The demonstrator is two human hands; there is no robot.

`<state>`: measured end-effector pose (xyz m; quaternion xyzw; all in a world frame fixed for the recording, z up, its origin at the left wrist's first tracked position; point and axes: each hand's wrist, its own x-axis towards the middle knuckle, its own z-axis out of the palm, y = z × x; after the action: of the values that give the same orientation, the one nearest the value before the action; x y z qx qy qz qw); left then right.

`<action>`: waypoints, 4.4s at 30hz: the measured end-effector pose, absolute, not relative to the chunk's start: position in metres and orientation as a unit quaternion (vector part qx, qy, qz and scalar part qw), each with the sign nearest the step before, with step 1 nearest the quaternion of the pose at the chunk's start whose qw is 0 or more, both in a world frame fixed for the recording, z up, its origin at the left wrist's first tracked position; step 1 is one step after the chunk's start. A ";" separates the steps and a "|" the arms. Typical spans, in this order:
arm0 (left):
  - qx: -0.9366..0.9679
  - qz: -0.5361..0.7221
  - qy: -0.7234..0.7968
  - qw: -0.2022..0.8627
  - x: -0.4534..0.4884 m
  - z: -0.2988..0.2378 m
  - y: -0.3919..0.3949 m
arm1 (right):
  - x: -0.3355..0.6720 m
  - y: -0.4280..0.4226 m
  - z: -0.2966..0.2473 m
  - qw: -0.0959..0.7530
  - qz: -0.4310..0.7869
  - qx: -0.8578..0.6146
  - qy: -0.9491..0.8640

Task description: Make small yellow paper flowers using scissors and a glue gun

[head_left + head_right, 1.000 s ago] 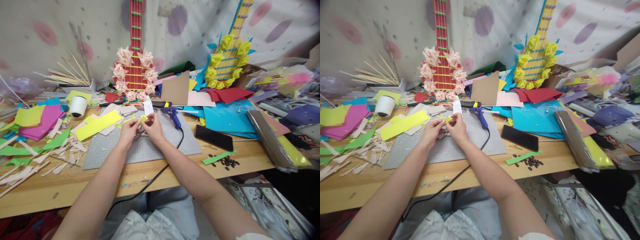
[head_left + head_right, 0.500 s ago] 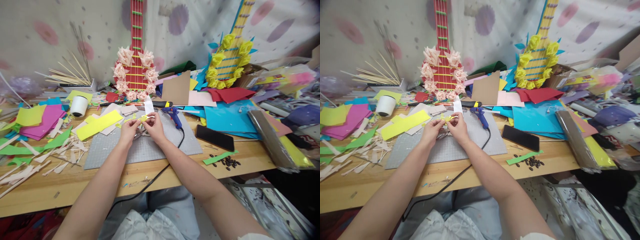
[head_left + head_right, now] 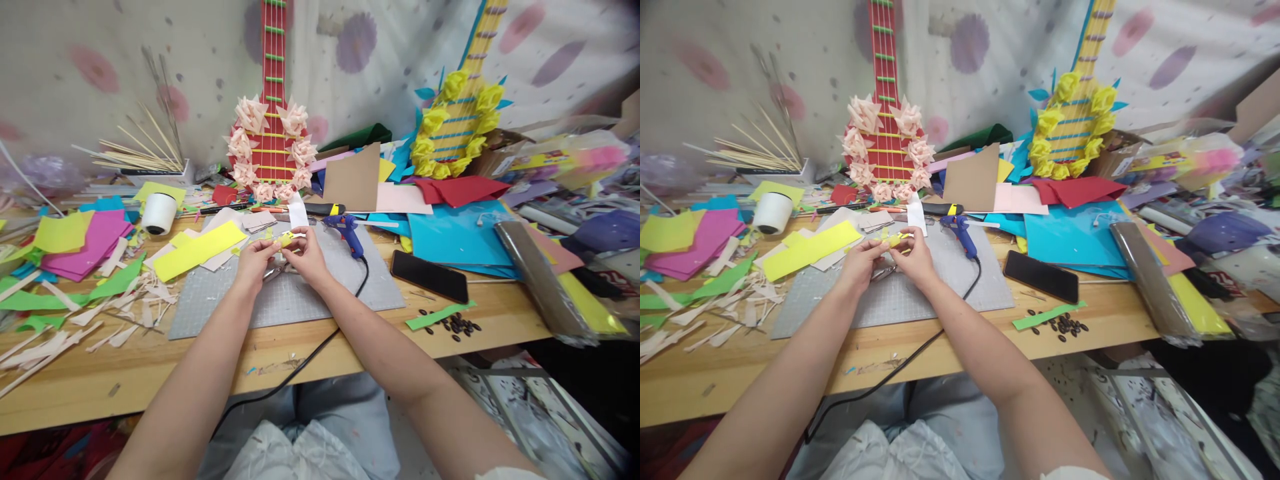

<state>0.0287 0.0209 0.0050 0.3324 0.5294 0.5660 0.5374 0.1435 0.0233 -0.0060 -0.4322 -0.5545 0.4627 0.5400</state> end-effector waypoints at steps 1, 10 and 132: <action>0.337 0.567 0.531 0.532 0.028 0.005 0.021 | 0.144 0.024 -0.007 0.537 0.462 -0.432 -0.558; 0.354 0.549 0.534 0.538 0.029 0.006 0.019 | 0.148 0.031 -0.013 0.532 0.487 -0.444 -0.532; 0.351 0.559 0.582 0.475 0.029 0.003 0.023 | 0.146 0.023 -0.006 0.522 0.383 -0.468 -0.602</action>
<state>0.0292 0.0233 0.0033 0.3507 0.5817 0.5595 0.4750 0.1460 0.0234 -0.0058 -0.4680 -0.6016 0.3831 0.5218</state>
